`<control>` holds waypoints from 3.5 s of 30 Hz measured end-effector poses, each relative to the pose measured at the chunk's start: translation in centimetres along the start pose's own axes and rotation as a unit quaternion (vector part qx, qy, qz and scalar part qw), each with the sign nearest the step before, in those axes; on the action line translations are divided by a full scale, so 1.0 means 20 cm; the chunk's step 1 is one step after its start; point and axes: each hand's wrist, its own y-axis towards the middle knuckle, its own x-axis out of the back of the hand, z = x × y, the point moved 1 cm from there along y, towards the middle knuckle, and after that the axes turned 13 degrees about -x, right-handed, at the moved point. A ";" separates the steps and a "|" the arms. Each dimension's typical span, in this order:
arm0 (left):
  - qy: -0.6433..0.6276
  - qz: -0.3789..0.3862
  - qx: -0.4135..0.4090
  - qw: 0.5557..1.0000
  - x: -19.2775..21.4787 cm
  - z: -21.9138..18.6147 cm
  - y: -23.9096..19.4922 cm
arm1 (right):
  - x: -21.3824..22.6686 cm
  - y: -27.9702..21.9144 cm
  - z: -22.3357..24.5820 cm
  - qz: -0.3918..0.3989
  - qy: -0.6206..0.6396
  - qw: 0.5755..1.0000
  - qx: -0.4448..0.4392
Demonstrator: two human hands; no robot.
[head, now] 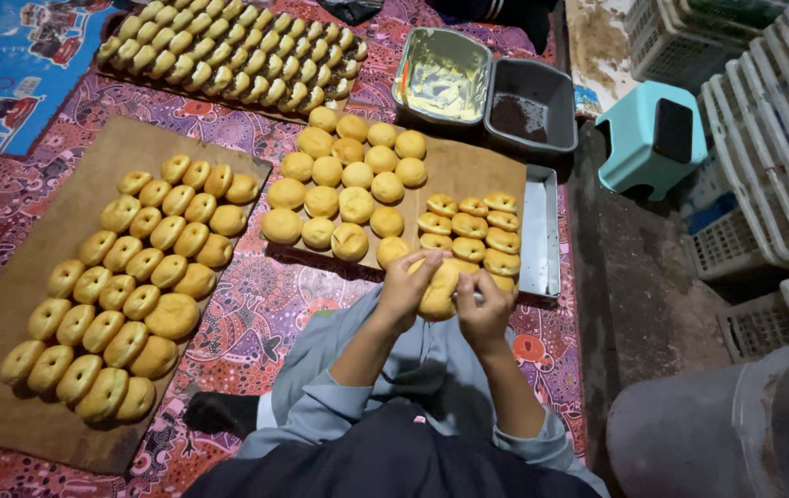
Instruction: The person sits on the floor and uses a small metal tool to poke a hole in the center of each round bun. They handle the buns one at a time, placing the finished ones on a metal tray.
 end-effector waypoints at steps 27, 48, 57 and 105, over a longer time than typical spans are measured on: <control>0.041 -0.101 0.028 0.994 0.00 0.24 -0.08 | -0.12 -0.02 -0.42 -0.087 -0.044 0.985 0.141; -0.068 -0.175 0.067 0.980 0.16 0.51 -0.12 | -0.26 -0.07 -0.55 -0.025 -0.024 0.999 0.004; -0.077 -0.207 0.053 0.974 0.22 0.55 -0.14 | -0.24 -0.07 -0.49 -0.128 -0.028 0.991 0.036; 0.393 0.403 0.062 0.824 0.70 1.53 1.88 | 0.56 0.15 -0.80 -0.303 0.028 0.897 -0.321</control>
